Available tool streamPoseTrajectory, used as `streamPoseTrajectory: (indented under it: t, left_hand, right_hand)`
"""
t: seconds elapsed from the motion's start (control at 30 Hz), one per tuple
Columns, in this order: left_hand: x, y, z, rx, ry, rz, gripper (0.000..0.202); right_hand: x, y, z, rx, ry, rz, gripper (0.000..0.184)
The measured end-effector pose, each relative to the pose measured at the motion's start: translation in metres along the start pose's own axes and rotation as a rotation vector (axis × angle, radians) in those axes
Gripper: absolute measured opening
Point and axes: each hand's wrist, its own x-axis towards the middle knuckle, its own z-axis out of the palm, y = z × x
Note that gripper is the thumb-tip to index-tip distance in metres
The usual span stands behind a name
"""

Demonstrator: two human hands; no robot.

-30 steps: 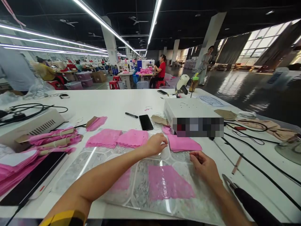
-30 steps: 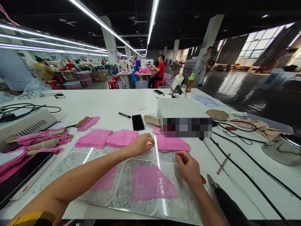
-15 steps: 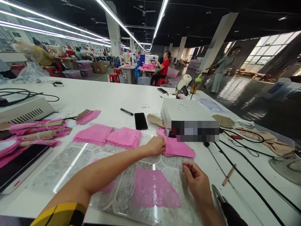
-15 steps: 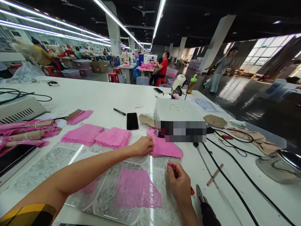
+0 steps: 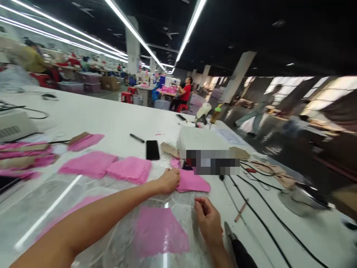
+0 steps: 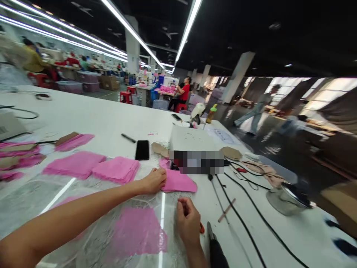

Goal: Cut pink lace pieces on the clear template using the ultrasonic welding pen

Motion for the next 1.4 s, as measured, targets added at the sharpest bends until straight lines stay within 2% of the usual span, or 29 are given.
streamPoseTrajectory:
  t: [0.17,0.3,0.53,0.77,1.0,1.17,1.3,1.4]
  left_hand:
    - [0.004,-0.006,-0.002,0.019,0.043,0.041,0.021]
    - [0.005,-0.005,-0.001,0.008,0.04,0.041,0.021]
    - [0.006,-0.002,-0.007,-0.043,-0.026,0.003,0.032]
    - [0.015,-0.002,-0.008,-0.114,-0.089,-0.003,0.032]
    - [0.018,0.001,-0.025,-0.129,-0.099,0.024,0.033]
    - [0.016,0.006,-0.043,-0.144,-0.1,0.065,0.032]
    - [0.006,0.009,-0.052,-0.156,-0.088,0.093,0.03]
    - [-0.012,0.009,-0.055,-0.182,-0.088,0.099,0.015]
  right_hand:
    - [0.008,-0.002,0.008,-0.015,0.089,-0.071,0.03]
    - [0.008,-0.002,0.009,-0.03,0.11,-0.085,0.028]
    - [0.006,0.006,0.001,-0.021,0.077,-0.03,0.032]
    - [0.004,0.007,-0.003,-0.037,0.016,-0.003,0.038]
    - [0.015,-0.008,-0.005,-0.211,0.062,-0.141,0.038]
    - [0.029,-0.004,0.001,-0.402,0.087,-0.253,0.034]
    - [0.036,0.006,0.004,-0.511,0.098,-0.339,0.029]
    - [0.035,0.009,0.001,-0.544,0.054,-0.427,0.021]
